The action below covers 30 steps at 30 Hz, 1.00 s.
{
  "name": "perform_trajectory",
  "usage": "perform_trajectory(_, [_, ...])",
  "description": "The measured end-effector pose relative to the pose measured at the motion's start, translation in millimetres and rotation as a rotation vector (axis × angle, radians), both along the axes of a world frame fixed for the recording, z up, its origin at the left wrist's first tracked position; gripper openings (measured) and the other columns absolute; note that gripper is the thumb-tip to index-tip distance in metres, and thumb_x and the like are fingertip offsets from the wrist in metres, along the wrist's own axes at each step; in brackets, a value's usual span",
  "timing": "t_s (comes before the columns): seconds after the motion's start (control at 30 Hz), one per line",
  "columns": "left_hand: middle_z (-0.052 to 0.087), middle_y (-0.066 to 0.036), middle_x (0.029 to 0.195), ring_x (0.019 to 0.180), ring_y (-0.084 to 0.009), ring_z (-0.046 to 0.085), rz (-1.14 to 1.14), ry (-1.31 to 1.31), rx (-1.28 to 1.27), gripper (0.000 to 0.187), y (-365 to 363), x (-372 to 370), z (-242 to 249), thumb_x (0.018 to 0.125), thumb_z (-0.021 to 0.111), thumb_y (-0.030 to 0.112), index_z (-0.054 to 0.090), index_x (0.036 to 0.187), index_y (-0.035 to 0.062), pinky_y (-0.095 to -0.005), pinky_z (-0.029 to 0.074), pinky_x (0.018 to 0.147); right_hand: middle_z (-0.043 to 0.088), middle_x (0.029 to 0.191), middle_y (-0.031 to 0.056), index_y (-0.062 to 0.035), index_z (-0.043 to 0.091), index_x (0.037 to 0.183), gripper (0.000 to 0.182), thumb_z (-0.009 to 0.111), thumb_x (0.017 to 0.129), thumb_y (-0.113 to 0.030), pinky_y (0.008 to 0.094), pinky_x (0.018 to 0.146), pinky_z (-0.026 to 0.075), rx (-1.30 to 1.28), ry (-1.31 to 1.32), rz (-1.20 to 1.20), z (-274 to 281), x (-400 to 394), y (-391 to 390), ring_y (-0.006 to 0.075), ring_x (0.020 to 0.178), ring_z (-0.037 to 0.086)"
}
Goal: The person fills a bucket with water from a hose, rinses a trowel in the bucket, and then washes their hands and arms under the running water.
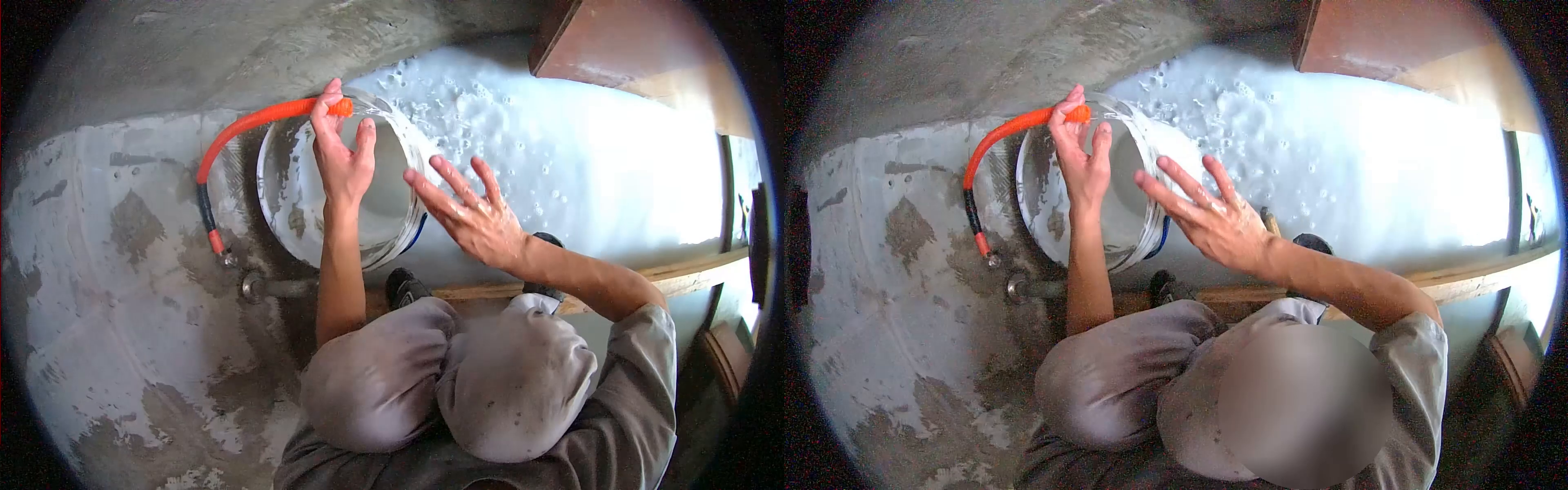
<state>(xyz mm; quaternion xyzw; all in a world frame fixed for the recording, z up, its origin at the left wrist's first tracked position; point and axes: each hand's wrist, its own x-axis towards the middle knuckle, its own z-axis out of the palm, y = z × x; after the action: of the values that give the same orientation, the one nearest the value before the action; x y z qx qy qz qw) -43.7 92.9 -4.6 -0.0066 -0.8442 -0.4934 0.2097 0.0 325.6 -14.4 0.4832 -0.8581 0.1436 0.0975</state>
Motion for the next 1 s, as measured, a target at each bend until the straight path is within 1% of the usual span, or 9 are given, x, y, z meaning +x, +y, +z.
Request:
perform_trajectory(0.03, [0.041, -0.026, 0.147, 0.134, -0.0346, 0.045, 0.002, 0.001, -0.005, 0.050, 1, 1, 1, 0.087, 0.061, 0.000, 0.037, 0.131, 0.0022, -0.0434, 0.037, 0.111, 0.029, 0.160, 0.0027, -0.0159, 0.057, 0.137, 0.049, 0.058, 0.088, -0.016, 0.0560, 0.114, 0.028, -0.069, 0.010, 0.026, 0, 1, 0, 0.0285, 0.149, 0.023])
perform_trajectory(0.13, [0.041, -0.027, 0.148, 0.133, -0.0355, 0.046, 0.011, 0.019, -0.032, 0.048, 2, 0, 2, 0.087, 0.059, -0.001, 0.037, 0.130, 0.0020, -0.0434, 0.037, 0.111, 0.031, 0.158, 0.0051, -0.0111, 0.056, 0.134, 0.043, 0.056, 0.093, -0.022, 0.0560, 0.114, 0.027, -0.162, -0.351, 0.067, 5, -27, 2, 0.0268, 0.149, 0.025])
perform_trajectory(0.17, [0.042, -0.027, 0.148, 0.132, -0.0357, 0.046, 0.020, 0.028, -0.041, 0.048, 2, 0, 0, 0.087, 0.058, -0.001, 0.038, 0.130, 0.0019, -0.0435, 0.037, 0.111, 0.038, 0.154, 0.0111, -0.0081, 0.054, 0.134, 0.040, 0.052, 0.096, -0.022, 0.0562, 0.113, 0.030, -0.315, -0.462, 0.078, -9, -38, -7, 0.0296, 0.148, 0.027])
perform_trajectory(0.27, [0.043, -0.029, 0.147, 0.129, -0.0391, 0.049, 0.047, 0.057, -0.150, 0.047, -3, -3, -5, 0.086, 0.055, -0.002, 0.038, 0.129, 0.0024, -0.0441, 0.039, 0.107, 0.044, 0.150, 0.0119, -0.0064, 0.055, 0.133, 0.041, 0.048, 0.099, -0.027, 0.0553, 0.115, 0.028, -0.403, -0.433, -0.001, -21, -68, -34, 0.0319, 0.147, 0.027])
perform_trajectory(0.43, [0.044, -0.027, 0.146, 0.126, -0.0425, 0.051, 0.064, 0.052, -0.229, 0.048, -5, -1, -4, 0.084, 0.055, -0.003, 0.039, 0.129, 0.0032, -0.0442, 0.040, 0.105, 0.045, 0.151, 0.0070, -0.0079, 0.058, 0.134, 0.047, 0.039, 0.102, -0.036, 0.0556, 0.117, 0.024, -0.275, -0.226, 0.088, -27, -134, -77, 0.0321, 0.148, 0.024])
perform_trajectory(0.5, [0.044, -0.026, 0.146, 0.132, -0.0379, 0.047, 0.053, 0.017, -0.206, 0.049, -5, 2, -3, 0.085, 0.052, -0.005, 0.038, 0.131, 0.0026, -0.0442, 0.036, 0.110, 0.041, 0.154, 0.0043, -0.0098, 0.057, 0.136, 0.049, 0.035, 0.103, -0.039, 0.0567, 0.117, 0.022, -0.255, -0.258, 0.169, -23, -148, -82, 0.0315, 0.149, 0.021])
perform_trajectory(0.6, [0.045, -0.025, 0.146, 0.134, -0.0359, 0.045, 0.052, 0.005, -0.191, 0.049, -5, 0, -1, 0.086, 0.051, -0.006, 0.037, 0.132, 0.0025, -0.0440, 0.034, 0.113, 0.036, 0.157, 0.0033, -0.0113, 0.058, 0.137, 0.049, 0.036, 0.103, -0.039, 0.0569, 0.118, 0.022, -0.170, -0.271, 0.240, -11, -143, -48, 0.0310, 0.150, 0.020])
perform_trajectory(0.77, [0.045, -0.024, 0.146, 0.133, -0.0357, 0.046, 0.056, 0.007, -0.147, 0.050, -2, -1, -2, 0.084, 0.050, -0.007, 0.038, 0.132, 0.0028, -0.0435, 0.035, 0.112, 0.031, 0.160, 0.0008, -0.0169, 0.055, 0.140, 0.047, 0.053, 0.094, -0.023, 0.0554, 0.118, 0.024, 0.039, -0.037, 0.202, 9, -121, -21, 0.0271, 0.150, 0.021])
perform_trajectory(1.0, [0.045, -0.024, 0.146, 0.130, -0.0351, 0.048, 0.078, 0.013, -0.237, 0.054, -8, -1, -5, 0.078, 0.047, -0.012, 0.039, 0.130, 0.0032, -0.0427, 0.036, 0.111, 0.036, 0.157, 0.0016, -0.0135, 0.044, 0.147, 0.051, 0.049, 0.098, -0.023, 0.0516, 0.116, 0.031, 0.198, 0.212, 0.168, -6, -151, -72, 0.0272, 0.145, 0.032])
